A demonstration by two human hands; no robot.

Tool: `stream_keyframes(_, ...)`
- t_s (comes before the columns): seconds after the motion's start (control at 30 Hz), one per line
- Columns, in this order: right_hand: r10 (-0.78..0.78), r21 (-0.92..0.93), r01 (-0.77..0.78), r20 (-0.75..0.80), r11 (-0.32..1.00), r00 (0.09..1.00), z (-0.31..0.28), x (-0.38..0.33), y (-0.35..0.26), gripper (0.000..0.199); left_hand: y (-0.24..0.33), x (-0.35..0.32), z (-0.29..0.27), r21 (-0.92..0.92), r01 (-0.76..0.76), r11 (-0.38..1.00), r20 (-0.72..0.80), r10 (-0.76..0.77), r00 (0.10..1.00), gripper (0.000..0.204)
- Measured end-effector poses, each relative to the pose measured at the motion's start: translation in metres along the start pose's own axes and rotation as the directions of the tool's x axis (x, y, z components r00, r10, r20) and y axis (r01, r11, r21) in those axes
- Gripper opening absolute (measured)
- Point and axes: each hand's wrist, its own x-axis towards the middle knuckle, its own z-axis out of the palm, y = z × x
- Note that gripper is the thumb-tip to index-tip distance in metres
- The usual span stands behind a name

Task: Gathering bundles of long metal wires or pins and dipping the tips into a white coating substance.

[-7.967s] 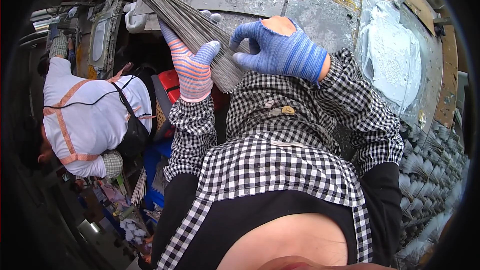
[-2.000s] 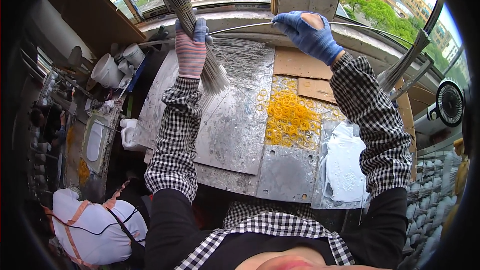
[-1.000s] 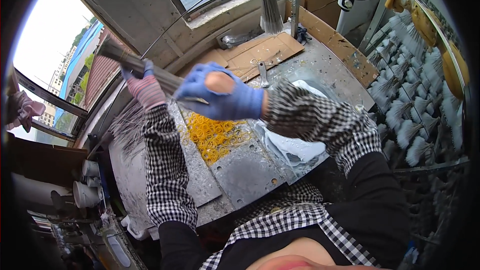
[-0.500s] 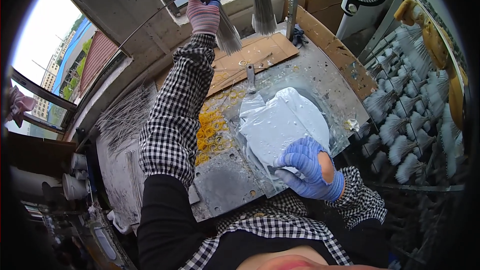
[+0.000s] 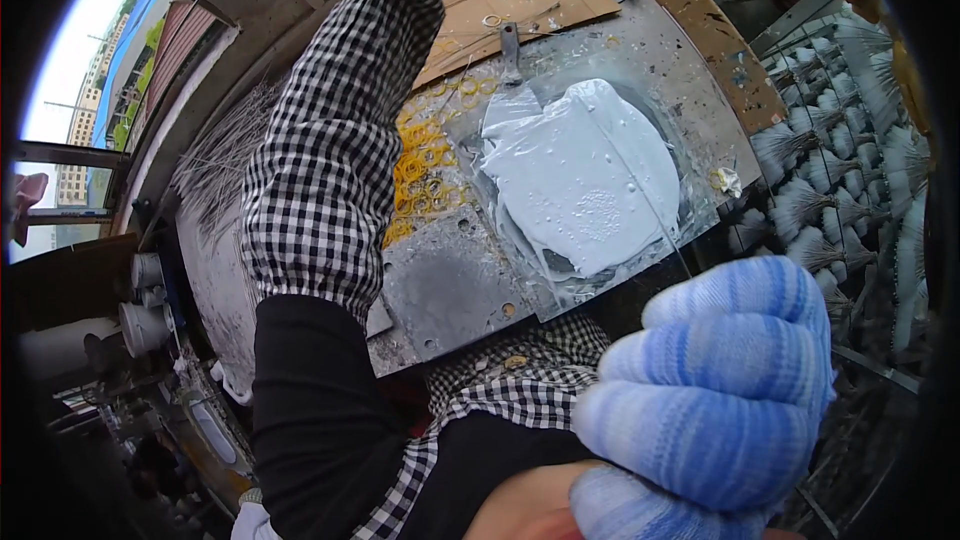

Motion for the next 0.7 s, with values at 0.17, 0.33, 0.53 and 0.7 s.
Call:
stream_keyframes(0.17,0.040,0.038,-0.040,0.015,0.998,0.999,0.022,0.005,-0.001,0.030,0.004,-0.005,0.002,0.008,-0.159,0.987,-0.025,0.159,0.987,0.103)
stream_keyframes(0.33,0.096,0.040,-0.096,0.000,0.995,0.995,0.052,0.010,0.009,0.031,0.010,-0.011,-0.004,-0.110,-0.087,0.990,0.037,0.092,0.995,0.102)
stream_keyframes(0.53,0.282,0.058,-0.286,0.067,0.956,0.957,0.060,-0.019,0.012,0.034,0.011,-0.019,-0.010,-0.175,-0.065,0.982,0.078,0.080,0.994,0.108)
stream_keyframes(0.7,0.546,0.188,-0.603,0.280,0.775,0.789,0.057,-0.083,-0.004,0.034,0.004,-0.056,-0.048,-0.129,-0.215,0.968,0.107,0.229,0.967,0.089)
